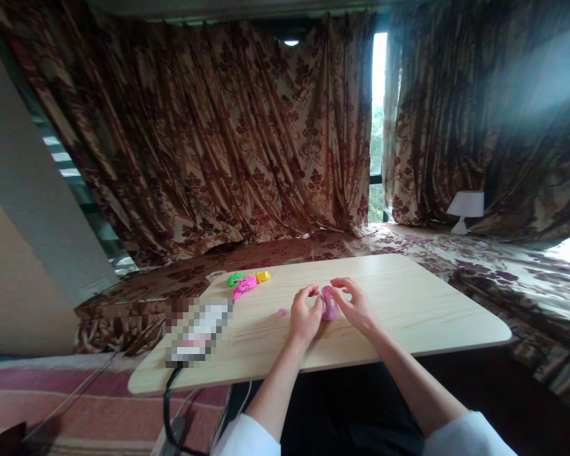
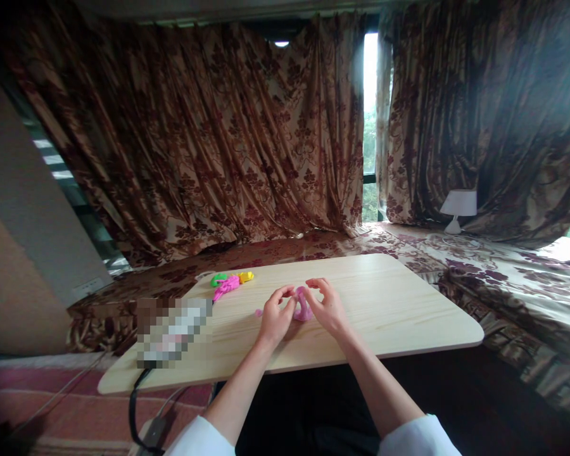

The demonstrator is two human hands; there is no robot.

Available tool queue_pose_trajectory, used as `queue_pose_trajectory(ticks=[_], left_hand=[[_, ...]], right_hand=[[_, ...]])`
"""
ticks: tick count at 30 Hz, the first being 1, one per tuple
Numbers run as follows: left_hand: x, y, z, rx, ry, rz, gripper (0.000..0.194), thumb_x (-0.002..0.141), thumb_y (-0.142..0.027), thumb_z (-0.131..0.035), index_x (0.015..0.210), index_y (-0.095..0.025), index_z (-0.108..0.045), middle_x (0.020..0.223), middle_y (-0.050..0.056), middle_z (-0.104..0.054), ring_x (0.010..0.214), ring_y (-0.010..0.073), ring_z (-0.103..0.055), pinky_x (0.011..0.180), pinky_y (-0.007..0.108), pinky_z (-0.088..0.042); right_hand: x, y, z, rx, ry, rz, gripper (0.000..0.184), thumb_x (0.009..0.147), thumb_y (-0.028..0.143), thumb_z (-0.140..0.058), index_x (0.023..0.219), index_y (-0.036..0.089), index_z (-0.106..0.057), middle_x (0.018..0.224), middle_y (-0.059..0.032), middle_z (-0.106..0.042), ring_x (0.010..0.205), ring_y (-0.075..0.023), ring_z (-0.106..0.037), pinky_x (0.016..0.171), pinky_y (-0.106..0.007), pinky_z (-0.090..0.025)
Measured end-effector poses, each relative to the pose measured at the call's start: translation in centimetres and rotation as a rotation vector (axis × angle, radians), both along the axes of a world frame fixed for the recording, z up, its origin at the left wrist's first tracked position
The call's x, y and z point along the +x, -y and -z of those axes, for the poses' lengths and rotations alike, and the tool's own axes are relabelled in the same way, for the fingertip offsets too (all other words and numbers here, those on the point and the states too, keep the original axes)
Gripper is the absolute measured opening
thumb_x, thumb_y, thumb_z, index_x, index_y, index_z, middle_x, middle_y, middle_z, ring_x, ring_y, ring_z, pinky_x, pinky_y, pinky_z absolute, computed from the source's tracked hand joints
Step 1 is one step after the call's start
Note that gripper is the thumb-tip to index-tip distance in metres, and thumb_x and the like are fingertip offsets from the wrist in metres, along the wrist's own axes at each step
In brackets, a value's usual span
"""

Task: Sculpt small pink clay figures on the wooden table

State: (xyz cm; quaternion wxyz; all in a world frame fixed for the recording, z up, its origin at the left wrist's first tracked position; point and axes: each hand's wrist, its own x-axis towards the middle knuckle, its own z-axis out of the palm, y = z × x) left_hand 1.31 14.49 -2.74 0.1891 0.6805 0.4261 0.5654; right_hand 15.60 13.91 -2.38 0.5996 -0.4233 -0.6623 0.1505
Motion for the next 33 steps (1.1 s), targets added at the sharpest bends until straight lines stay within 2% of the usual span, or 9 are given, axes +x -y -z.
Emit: queue_pose_trajectory(ticks=[5, 11, 18, 28, 33], left_hand=[[0.3, 0.1, -0.6, 0.091, -0.002, -0.014, 0.016, 0.079, -0.022, -0.052, 0.089, -0.018, -0.063, 0.091, 0.005, -0.062, 0.092, 0.0171, -0.056, 0.088, 0.032, -0.041], [0.4, -0.1, -0.3, 0.116, -0.023, -0.022, 0.014, 0.08, -0.024, -0.051, 0.081, -0.019, -0.064, 0.083, 0.003, -0.062, 0.086, 0.0162, -0.057, 0.085, 0.03, -0.042], [0.5, -0.2, -0.1, 0.096, -0.063, 0.024, 0.013, 0.077, -0.02, -0.055, 0.086, -0.019, -0.064, 0.086, 0.003, -0.061, 0.087, 0.0164, -0.056, 0.084, 0.029, -0.042], [0.6, -0.1, -0.2, 0.095, -0.083, 0.037, 0.015, 0.08, -0.021, -0.053, 0.086, -0.019, -0.066, 0.083, 0.004, -0.063, 0.085, 0.0171, -0.057, 0.081, 0.03, -0.042], [0.5, -0.1, -0.1, 0.108, -0.096, 0.022, 0.015, 0.08, -0.024, -0.054, 0.086, -0.019, -0.066, 0.083, 0.004, -0.063, 0.085, 0.017, -0.056, 0.081, 0.031, -0.042]], right_hand=[[-0.7, -0.3, -0.4, 0.05, 0.034, 0.021, 0.019, 0.081, 0.034, -0.052, 0.09, 0.021, -0.062, 0.091, -0.0053, -0.062, 0.089, -0.0189, -0.056, 0.08, -0.034, -0.044], [-1.4, -0.8, -0.3, 0.1, 0.035, 0.002, 0.015, 0.082, 0.027, -0.052, 0.089, 0.022, -0.064, 0.09, -0.0041, -0.061, 0.088, -0.0175, -0.056, 0.08, -0.031, -0.044], [-1.5, -1.1, -0.2, 0.104, 0.053, 0.012, 0.012, 0.081, 0.027, -0.054, 0.08, 0.022, -0.064, 0.084, -0.003, -0.06, 0.083, -0.017, -0.056, 0.076, -0.03, -0.044], [-1.1, -1.6, 0.3, 0.128, 0.017, -0.002, 0.015, 0.082, 0.03, -0.055, 0.084, 0.023, -0.068, 0.086, -0.0036, -0.059, 0.084, -0.0169, -0.057, 0.078, -0.029, -0.045], [-0.9, -1.2, -0.1, 0.121, 0.037, -0.005, 0.021, 0.085, 0.031, -0.049, 0.089, 0.023, -0.068, 0.088, -0.0043, -0.061, 0.086, -0.0172, -0.057, 0.079, -0.03, -0.045]])
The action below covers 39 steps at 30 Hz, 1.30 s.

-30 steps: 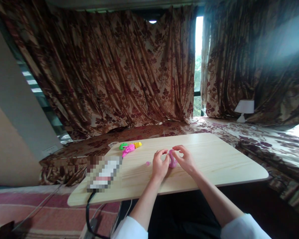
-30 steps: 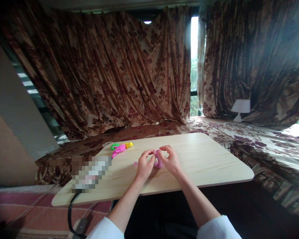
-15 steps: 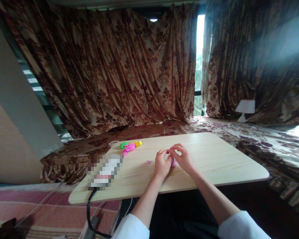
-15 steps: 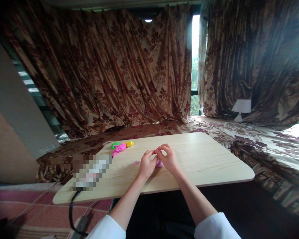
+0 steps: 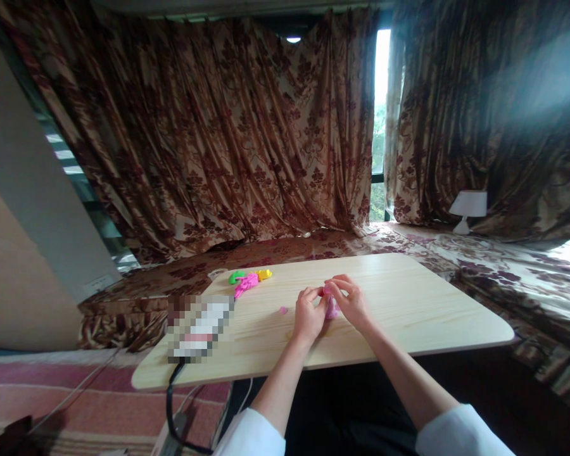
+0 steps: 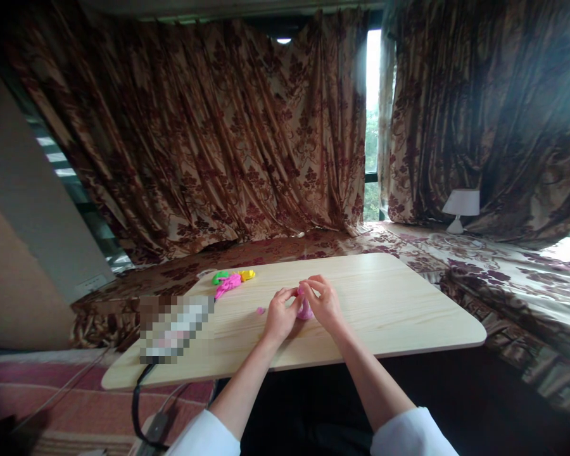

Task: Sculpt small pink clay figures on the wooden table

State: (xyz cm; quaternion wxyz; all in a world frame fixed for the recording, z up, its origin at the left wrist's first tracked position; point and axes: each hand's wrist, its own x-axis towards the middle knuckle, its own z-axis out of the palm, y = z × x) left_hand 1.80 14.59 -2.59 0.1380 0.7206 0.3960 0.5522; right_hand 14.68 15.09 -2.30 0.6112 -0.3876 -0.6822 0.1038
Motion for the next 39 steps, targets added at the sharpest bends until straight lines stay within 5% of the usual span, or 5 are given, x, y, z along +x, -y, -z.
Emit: queue_pose_trajectory(ticks=[11, 19, 25, 39], left_hand=[[0.0, 0.1, -0.1, 0.009, -0.028, 0.0, 0.016, 0.082, -0.027, -0.052, 0.085, -0.02, -0.066, 0.082, 0.003, -0.063, 0.085, 0.017, -0.055, 0.081, 0.03, -0.042], [0.0, 0.1, -0.1, 0.013, -0.031, 0.009, 0.018, 0.082, -0.031, -0.052, 0.087, -0.02, -0.065, 0.084, 0.004, -0.063, 0.086, 0.0174, -0.055, 0.082, 0.032, -0.042], [0.1, -0.5, 0.4, 0.029, -0.02, -0.012, 0.016, 0.079, -0.019, -0.053, 0.091, -0.02, -0.065, 0.086, 0.004, -0.062, 0.088, 0.0174, -0.056, 0.083, 0.032, -0.043], [-0.1, -0.6, 0.8, 0.046, -0.028, -0.096, 0.007, 0.075, -0.019, -0.056, 0.077, -0.019, -0.063, 0.081, 0.003, -0.062, 0.084, 0.0171, -0.057, 0.08, 0.031, -0.043]], right_hand=[[-0.2, 0.4, -0.6, 0.005, -0.037, 0.005, 0.013, 0.08, 0.026, -0.051, 0.077, 0.02, -0.062, 0.084, -0.0031, -0.06, 0.083, -0.0167, -0.056, 0.075, -0.03, -0.045], [0.7, 0.4, 0.6, -0.103, -0.103, 0.027, 0.019, 0.081, 0.029, -0.05, 0.095, 0.02, -0.059, 0.089, -0.0043, -0.063, 0.083, -0.0172, -0.058, 0.073, -0.03, -0.046], [0.8, 0.2, 1.3, -0.155, -0.016, 0.047, 0.016, 0.081, 0.029, -0.05, 0.077, 0.018, -0.061, 0.078, -0.0031, -0.062, 0.075, -0.0159, -0.058, 0.069, -0.028, -0.045], [0.9, 0.4, 1.3, -0.129, 0.029, 0.084, 0.021, 0.083, 0.03, -0.049, 0.073, 0.019, -0.064, 0.073, -0.0028, -0.063, 0.07, -0.0147, -0.058, 0.066, -0.025, -0.045]])
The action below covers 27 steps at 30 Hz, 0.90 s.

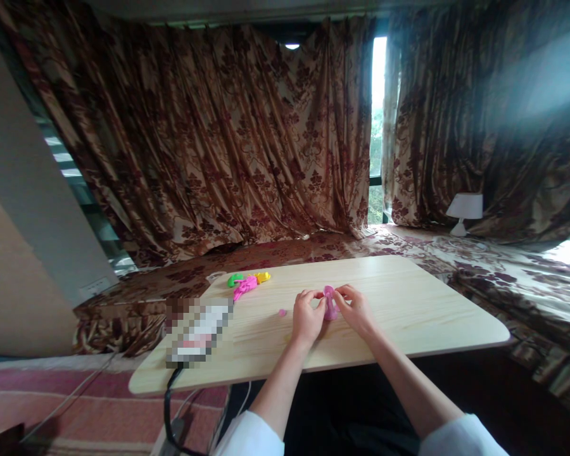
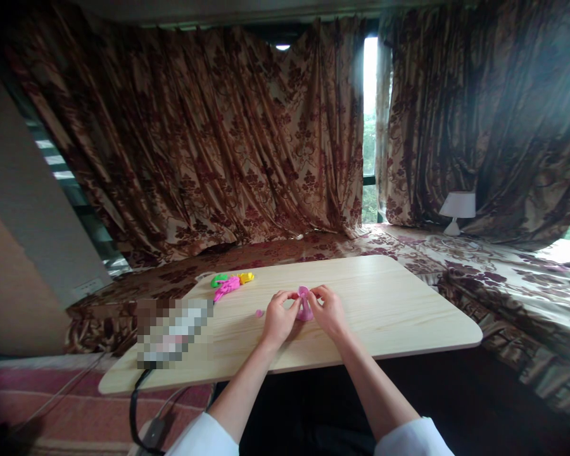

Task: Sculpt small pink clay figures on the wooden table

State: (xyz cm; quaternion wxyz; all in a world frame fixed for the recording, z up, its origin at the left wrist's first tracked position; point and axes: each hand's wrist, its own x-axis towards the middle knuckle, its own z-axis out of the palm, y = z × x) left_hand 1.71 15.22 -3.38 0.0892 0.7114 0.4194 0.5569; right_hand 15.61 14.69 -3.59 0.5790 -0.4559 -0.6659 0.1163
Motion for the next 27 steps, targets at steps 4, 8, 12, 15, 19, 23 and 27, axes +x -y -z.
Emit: queue_pose_trajectory(ticks=[4, 8, 12, 15, 19, 23, 27], left_hand=[[0.01, 0.12, -0.15, 0.017, -0.011, -0.014, 0.007, 0.075, -0.019, -0.056, 0.071, -0.019, -0.062, 0.077, 0.003, -0.062, 0.081, 0.0172, -0.057, 0.078, 0.031, -0.043], [-0.06, 0.31, -0.34, 0.015, -0.023, -0.003, 0.009, 0.077, -0.022, -0.055, 0.073, -0.019, -0.062, 0.078, 0.003, -0.061, 0.082, 0.0174, -0.056, 0.079, 0.032, -0.043], [-0.08, 0.42, -0.43, 0.022, -0.027, 0.002, 0.01, 0.078, -0.022, -0.055, 0.075, -0.019, -0.064, 0.078, 0.003, -0.062, 0.082, 0.0174, -0.057, 0.079, 0.032, -0.044], [-0.02, 0.46, -0.45, 0.028, -0.036, -0.007, 0.01, 0.078, -0.022, -0.055, 0.076, -0.02, -0.065, 0.078, 0.002, -0.062, 0.082, 0.0169, -0.056, 0.078, 0.032, -0.044], [0.05, 0.53, -0.53, 0.054, -0.092, -0.041, 0.012, 0.079, -0.023, -0.055, 0.075, -0.02, -0.065, 0.077, 0.003, -0.061, 0.08, 0.0172, -0.055, 0.076, 0.032, -0.044], [0.11, 0.68, -0.64, 0.068, -0.121, -0.048, 0.012, 0.079, -0.024, -0.055, 0.075, -0.02, -0.065, 0.076, 0.003, -0.06, 0.08, 0.0173, -0.055, 0.077, 0.032, -0.043], [0.08, 0.81, -0.66, 0.071, -0.106, -0.029, 0.01, 0.079, -0.023, -0.054, 0.078, -0.02, -0.064, 0.079, 0.003, -0.06, 0.081, 0.0173, -0.055, 0.077, 0.032, -0.044]], right_hand=[[0.09, 0.22, -0.17, 0.01, 0.017, 0.013, 0.022, 0.083, 0.03, -0.049, 0.071, 0.019, -0.064, 0.072, -0.0029, -0.062, 0.07, -0.0148, -0.058, 0.067, -0.025, -0.045], [0.25, 0.57, -0.43, 0.015, -0.004, 0.063, 0.02, 0.082, 0.026, -0.048, 0.073, 0.02, -0.064, 0.076, -0.0028, -0.063, 0.072, -0.0155, -0.058, 0.069, -0.026, -0.045], [0.35, 0.79, -0.47, 0.018, 0.001, 0.038, 0.017, 0.079, 0.02, -0.049, 0.075, 0.02, -0.066, 0.079, -0.0029, -0.063, 0.075, -0.0164, -0.059, 0.071, -0.027, -0.045], [0.32, 0.84, -0.48, 0.011, 0.005, 0.021, 0.017, 0.077, 0.017, -0.049, 0.075, 0.02, -0.066, 0.079, -0.0032, -0.063, 0.076, -0.0166, -0.06, 0.071, -0.027, -0.046], [0.2, 0.78, -0.5, 0.024, 0.005, 0.003, 0.018, 0.077, 0.016, -0.049, 0.073, 0.02, -0.067, 0.077, -0.0033, -0.063, 0.075, -0.0164, -0.06, 0.071, -0.027, -0.046], [0.19, 0.54, -0.33, 0.039, -0.014, -0.009, 0.019, 0.076, 0.016, -0.05, 0.072, 0.019, -0.067, 0.076, -0.0034, -0.063, 0.074, -0.0164, -0.06, 0.07, -0.026, -0.046], [0.26, 0.27, -0.03, 0.012, -0.044, 0.035, 0.018, 0.075, 0.016, -0.05, 0.072, 0.019, -0.067, 0.076, -0.0033, -0.064, 0.073, -0.0163, -0.06, 0.069, -0.027, -0.046]])
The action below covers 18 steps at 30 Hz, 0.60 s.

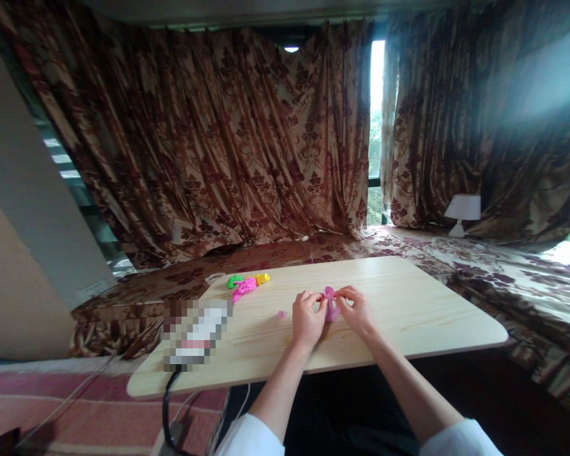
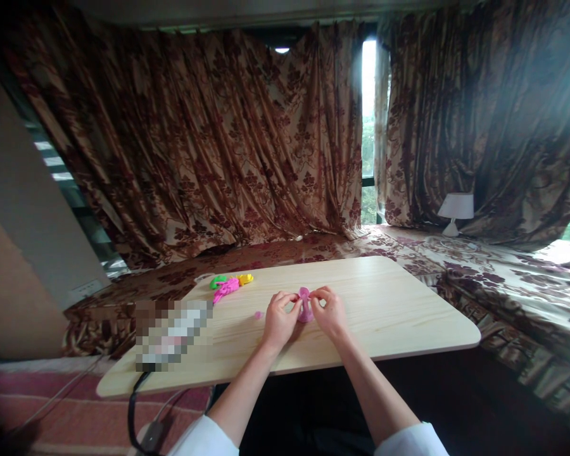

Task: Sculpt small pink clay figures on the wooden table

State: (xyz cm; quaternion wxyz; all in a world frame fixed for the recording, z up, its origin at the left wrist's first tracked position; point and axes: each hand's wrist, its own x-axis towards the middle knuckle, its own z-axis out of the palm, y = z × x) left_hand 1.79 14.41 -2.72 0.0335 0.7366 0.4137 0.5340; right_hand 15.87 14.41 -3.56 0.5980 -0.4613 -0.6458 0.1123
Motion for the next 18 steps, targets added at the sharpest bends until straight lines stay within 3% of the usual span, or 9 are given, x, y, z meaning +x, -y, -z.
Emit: queue_pose_trajectory(ticks=[18], left_hand=[[-0.14, -0.25, 0.16, -0.006, 0.036, 0.02, 0.013, 0.078, -0.018, -0.052, 0.08, -0.021, -0.064, 0.081, 0.003, -0.061, 0.083, 0.0178, -0.056, 0.078, 0.033, -0.045]], right_hand=[[-0.07, 0.82, -0.61, 0.009, 0.04, -0.018, 0.02, 0.076, 0.016, -0.048, 0.073, 0.02, -0.068, 0.076, -0.0033, -0.064, 0.074, -0.0165, -0.06, 0.071, -0.027, -0.046]])
